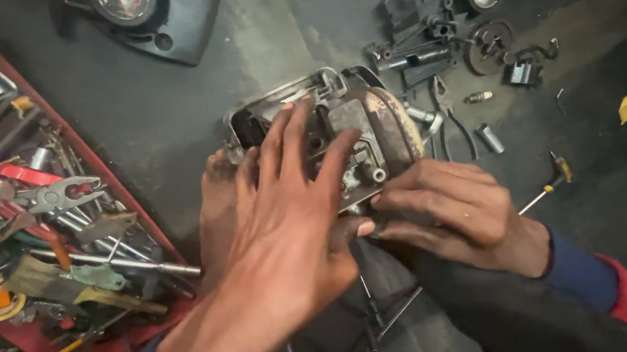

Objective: The person sits on the workshop floor repairing a small motorcycle engine. They use a wrench to loosen a bolt on the engine casing, work on the cylinder head with a teal-handled tool, reposition the engine, and manipulate bolts and components by hand while sorting through scattered parts on the floor.

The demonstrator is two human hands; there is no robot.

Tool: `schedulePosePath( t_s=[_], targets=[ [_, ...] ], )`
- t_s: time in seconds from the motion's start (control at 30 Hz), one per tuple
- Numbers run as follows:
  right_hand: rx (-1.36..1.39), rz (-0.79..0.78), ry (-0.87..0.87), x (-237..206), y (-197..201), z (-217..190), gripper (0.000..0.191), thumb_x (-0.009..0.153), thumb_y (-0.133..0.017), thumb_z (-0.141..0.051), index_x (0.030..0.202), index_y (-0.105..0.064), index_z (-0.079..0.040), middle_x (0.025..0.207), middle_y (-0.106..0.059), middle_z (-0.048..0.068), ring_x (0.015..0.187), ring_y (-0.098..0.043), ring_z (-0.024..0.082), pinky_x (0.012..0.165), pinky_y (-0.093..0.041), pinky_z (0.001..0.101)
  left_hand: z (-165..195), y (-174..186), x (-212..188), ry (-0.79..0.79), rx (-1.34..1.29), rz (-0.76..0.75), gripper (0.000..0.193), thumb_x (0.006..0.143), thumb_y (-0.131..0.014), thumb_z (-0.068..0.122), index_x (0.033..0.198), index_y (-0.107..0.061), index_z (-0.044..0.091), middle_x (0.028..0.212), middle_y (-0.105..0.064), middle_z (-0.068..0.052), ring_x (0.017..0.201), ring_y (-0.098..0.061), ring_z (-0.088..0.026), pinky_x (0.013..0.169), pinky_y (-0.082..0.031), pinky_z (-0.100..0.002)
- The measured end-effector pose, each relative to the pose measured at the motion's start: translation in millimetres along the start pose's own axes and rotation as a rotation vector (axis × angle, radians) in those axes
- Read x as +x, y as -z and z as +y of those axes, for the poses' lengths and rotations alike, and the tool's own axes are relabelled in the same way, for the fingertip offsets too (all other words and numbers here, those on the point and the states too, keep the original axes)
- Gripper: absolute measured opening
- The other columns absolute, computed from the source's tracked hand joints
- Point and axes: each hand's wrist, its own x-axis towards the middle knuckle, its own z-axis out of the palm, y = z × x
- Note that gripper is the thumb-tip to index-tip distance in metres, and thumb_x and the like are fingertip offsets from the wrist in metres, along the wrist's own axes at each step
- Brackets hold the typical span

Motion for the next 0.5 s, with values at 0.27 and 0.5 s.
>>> schedulePosePath(
  t_s=[0.27, 0.5],
  targets=[
    [-0.177, 0.054, 0.087, -3.6, -0.4, 3.0, 0.037, 0.074, -0.089, -0.02, 0.1, -0.071, -0.002, 0.11, -0.068, 0.015, 0.104, -0.067, 0.035, 0.09, -0.055, 0.0472, 4.5, -0.5, -2.9, 0.028, -0.057, -0.029, 0.082, 0.066, -0.085, 0.019, 0.139, -0.05, 0.011, 0.156, -0.023, -0.029, 0.143, -0.024, -0.049, 0.103, -0.033, -0.057],
    [-0.206, 0.032, 0.219, -1.9, 1.9, 3.9, 0.031, 0.079, -0.089, -0.015, 0.101, -0.073, 0.001, 0.107, -0.069, 0.015, 0.099, -0.071, 0.034, 0.085, -0.059, 0.0456, 5.6, -2.8, -5.8, 0.008, -0.078, -0.007, 0.08, 0.066, -0.085, 0.016, 0.138, -0.051, 0.012, 0.157, -0.023, -0.029, 0.143, -0.024, -0.05, 0.108, -0.032, -0.057]
  ],
)
